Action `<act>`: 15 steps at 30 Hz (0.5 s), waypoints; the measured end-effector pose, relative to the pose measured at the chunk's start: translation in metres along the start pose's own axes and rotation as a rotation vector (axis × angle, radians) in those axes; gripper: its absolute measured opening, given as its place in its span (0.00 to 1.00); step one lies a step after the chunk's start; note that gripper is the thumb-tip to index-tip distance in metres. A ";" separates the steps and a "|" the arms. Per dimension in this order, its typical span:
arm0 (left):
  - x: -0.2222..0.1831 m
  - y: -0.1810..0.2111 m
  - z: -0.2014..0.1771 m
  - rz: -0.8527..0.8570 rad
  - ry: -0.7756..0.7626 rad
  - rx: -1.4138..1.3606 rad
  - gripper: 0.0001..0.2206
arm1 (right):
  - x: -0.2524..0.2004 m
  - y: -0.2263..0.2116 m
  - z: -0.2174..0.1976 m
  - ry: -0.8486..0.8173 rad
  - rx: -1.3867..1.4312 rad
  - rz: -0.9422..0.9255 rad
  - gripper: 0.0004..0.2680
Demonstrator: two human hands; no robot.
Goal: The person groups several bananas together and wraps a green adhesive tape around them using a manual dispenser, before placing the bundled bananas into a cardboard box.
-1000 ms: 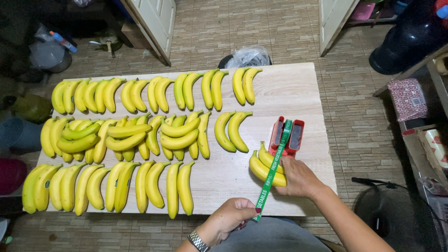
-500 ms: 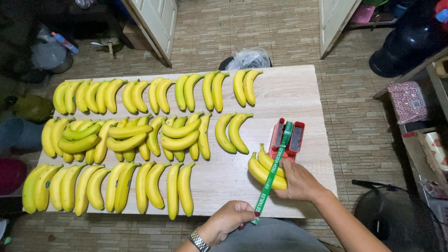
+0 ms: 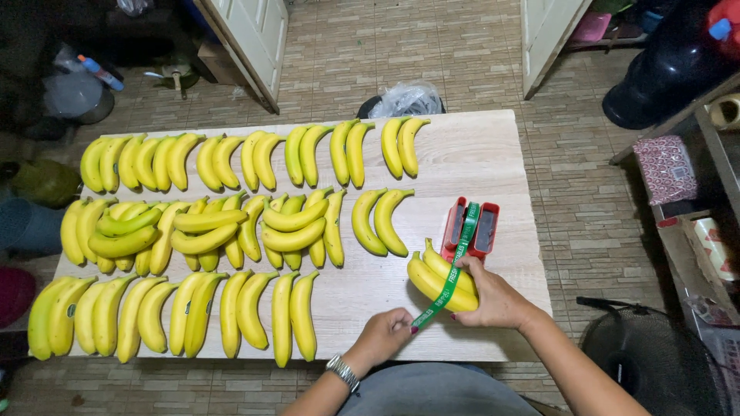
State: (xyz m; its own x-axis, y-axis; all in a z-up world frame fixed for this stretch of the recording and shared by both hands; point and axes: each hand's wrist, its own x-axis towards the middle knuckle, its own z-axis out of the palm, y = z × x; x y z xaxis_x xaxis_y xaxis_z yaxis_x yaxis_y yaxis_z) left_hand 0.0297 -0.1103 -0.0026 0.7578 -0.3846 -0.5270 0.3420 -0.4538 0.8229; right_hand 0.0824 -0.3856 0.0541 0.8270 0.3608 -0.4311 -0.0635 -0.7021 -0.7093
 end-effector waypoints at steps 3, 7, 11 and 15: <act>0.033 0.011 0.002 0.043 -0.023 -0.080 0.04 | -0.001 -0.001 -0.002 -0.031 0.064 0.007 0.33; 0.103 -0.018 0.019 0.223 -0.015 -0.186 0.12 | 0.000 0.011 0.007 0.024 0.048 -0.031 0.36; 0.121 0.006 0.021 0.184 -0.082 -0.425 0.15 | 0.001 0.016 0.006 0.005 0.020 -0.020 0.37; 0.124 0.015 0.033 0.104 -0.173 -0.729 0.19 | -0.002 0.010 0.002 0.012 -0.014 -0.059 0.36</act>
State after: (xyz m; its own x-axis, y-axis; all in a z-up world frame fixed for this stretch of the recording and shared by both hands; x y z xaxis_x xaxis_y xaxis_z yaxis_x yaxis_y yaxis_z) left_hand 0.1106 -0.1918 -0.0630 0.7288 -0.5445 -0.4151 0.5998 0.2154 0.7706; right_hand 0.0788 -0.3924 0.0468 0.8358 0.3943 -0.3821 -0.0066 -0.6887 -0.7250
